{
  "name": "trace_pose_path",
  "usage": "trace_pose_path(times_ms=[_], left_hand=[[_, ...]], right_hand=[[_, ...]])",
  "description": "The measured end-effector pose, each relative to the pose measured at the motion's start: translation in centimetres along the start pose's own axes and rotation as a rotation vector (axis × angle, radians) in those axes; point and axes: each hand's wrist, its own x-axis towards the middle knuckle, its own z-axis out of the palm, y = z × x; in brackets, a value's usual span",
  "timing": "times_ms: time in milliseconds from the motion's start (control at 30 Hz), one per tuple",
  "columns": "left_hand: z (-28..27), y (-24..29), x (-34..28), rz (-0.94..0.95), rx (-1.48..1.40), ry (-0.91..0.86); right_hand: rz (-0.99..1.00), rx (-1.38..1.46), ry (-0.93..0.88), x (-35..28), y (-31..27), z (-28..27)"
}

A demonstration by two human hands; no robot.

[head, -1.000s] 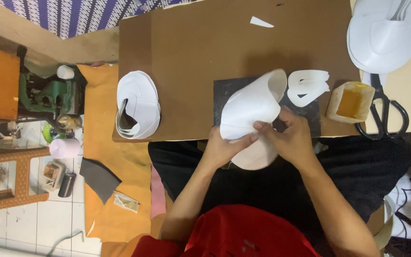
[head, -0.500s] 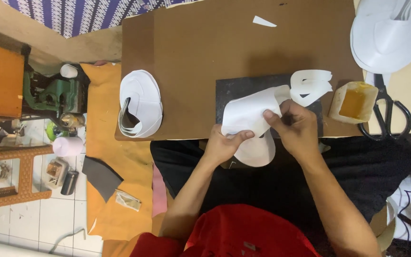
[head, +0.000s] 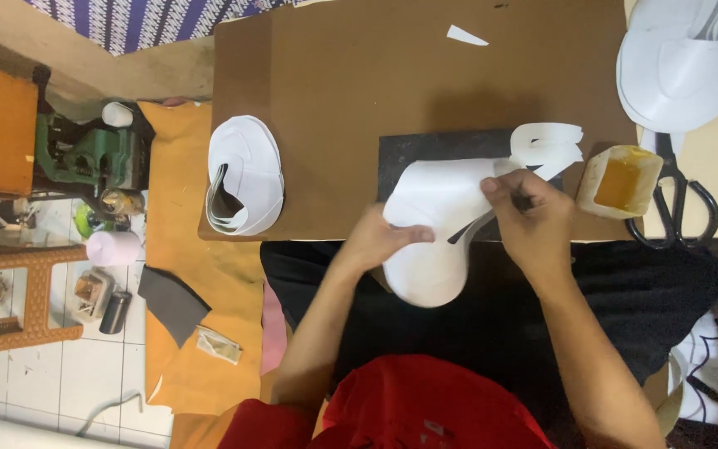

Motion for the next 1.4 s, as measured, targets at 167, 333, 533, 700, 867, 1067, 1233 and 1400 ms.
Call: trace_pose_path(times_ms=[167, 333, 533, 700, 867, 1067, 1233, 1400], left_hand=[[-4.6, -0.2, 0.6, -0.017, 0.212, -0.054], [-4.6, 4.0, 0.1, 0.302, 0.596, -0.104], [-1.8, 6.8, 0.5, 0.681, 1.131, -0.024], [-1.2, 6.1, -0.3, 0.323, -0.078, 0.234], [-1.0, 0.4, 0.7, 0.067, -0.525, 0.001], [-0.4, 2.5, -0.3, 0.016, -0.551, 0.054], [-0.5, 0.7, 0.1, -0.01, -0.557, 0.054], [-1.7, -5.0, 1.9, -0.124, -0.796, 0.045]], right_hand=[[-0.044, -0.176, -0.008, -0.2, 0.0, -1.1], [-0.198, -0.449, 0.087, 0.0, -2.7, -1.3], [-0.571, -0.414, -0.363, 1.7, -5.6, 1.0], [0.196, 0.211, -0.313, 2.9, -6.2, -0.1], [0.164, 0.52, -0.387, 2.7, -4.8, -0.5], [0.284, 0.427, -0.416, 2.6, -7.3, -0.6], [0.309, 0.341, -0.423, 2.6, -6.5, 0.1], [0.395, 0.51, -0.536, 3.4, -0.1, 1.3]])
